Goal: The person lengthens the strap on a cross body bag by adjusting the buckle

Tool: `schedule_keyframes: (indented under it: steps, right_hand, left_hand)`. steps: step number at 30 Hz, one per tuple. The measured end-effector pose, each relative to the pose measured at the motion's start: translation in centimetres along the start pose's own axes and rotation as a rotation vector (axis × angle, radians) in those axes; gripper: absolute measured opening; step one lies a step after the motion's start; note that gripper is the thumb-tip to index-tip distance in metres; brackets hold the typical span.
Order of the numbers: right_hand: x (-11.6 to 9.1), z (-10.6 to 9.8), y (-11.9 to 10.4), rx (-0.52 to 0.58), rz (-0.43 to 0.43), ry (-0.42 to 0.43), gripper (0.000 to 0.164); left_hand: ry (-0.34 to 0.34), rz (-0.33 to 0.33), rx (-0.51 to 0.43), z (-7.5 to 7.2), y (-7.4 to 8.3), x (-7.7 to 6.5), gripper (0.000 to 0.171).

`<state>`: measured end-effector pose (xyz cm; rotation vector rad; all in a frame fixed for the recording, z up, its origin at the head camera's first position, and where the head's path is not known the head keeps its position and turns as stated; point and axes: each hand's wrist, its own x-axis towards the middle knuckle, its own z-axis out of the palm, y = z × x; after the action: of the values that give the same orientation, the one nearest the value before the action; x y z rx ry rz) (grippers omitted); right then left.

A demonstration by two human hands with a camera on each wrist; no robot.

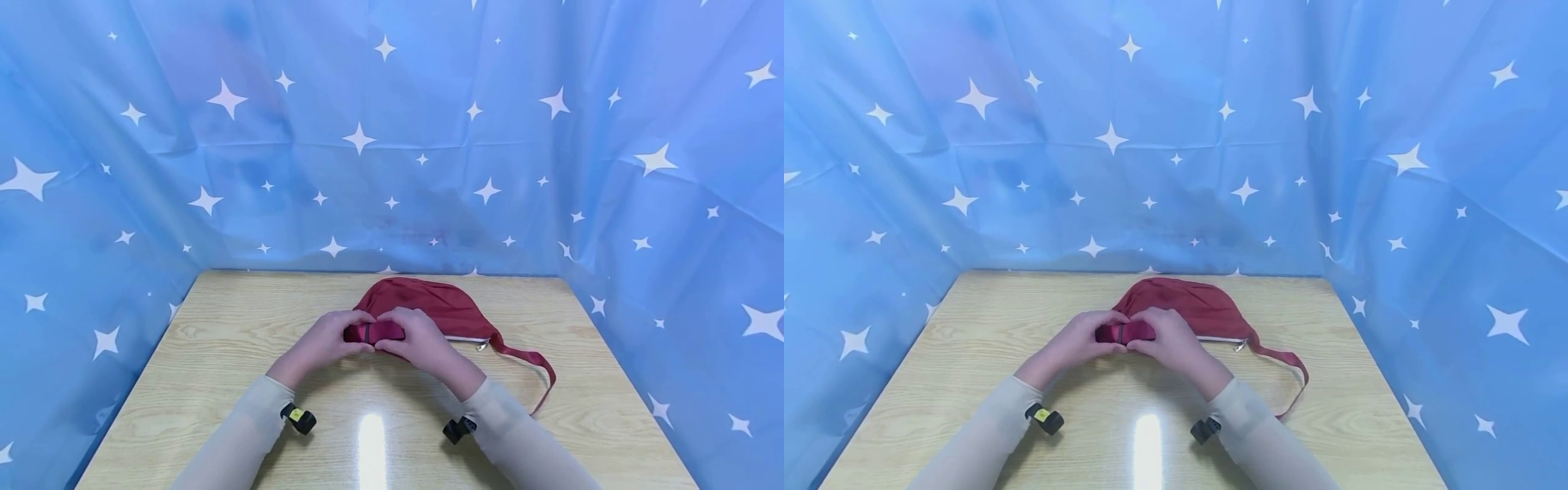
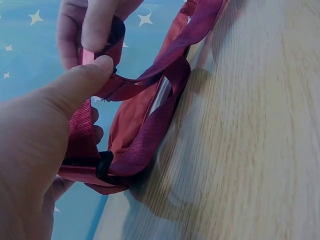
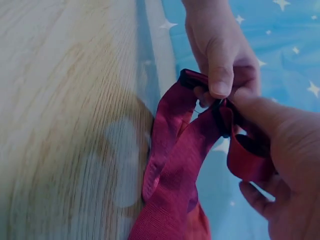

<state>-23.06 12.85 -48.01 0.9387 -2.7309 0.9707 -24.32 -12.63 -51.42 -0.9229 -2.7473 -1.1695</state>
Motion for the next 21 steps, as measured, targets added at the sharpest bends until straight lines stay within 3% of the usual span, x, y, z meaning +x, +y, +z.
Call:
schedule_keyframes:
  steps: [5, 11, 15, 21]
  right_hand:
    - [0.0, 0.0, -0.2, -0.004, -0.025, 0.059, 0.038]
    - [-0.6, -0.3, 0.1, 0.186, -0.001, 0.189, 0.040]
    - [-0.9, -0.3, 0.5, 0.306, 0.022, 0.191, 0.039]
    - [-1.4, -0.2, 1.0, 0.336, 0.038, 0.185, 0.036]
  left_hand:
    - [-0.003, 0.001, 0.000, -0.1, 0.0, 0.0, 0.048]
    - [0.000, -0.024, 0.015, -0.3, -0.1, -0.1, 0.050]
    - [-0.009, -0.034, 0.013, -0.4, -0.1, -0.1, 0.050]
    - [-0.012, -0.017, 0.008, -0.4, -0.2, 0.0, 0.046]
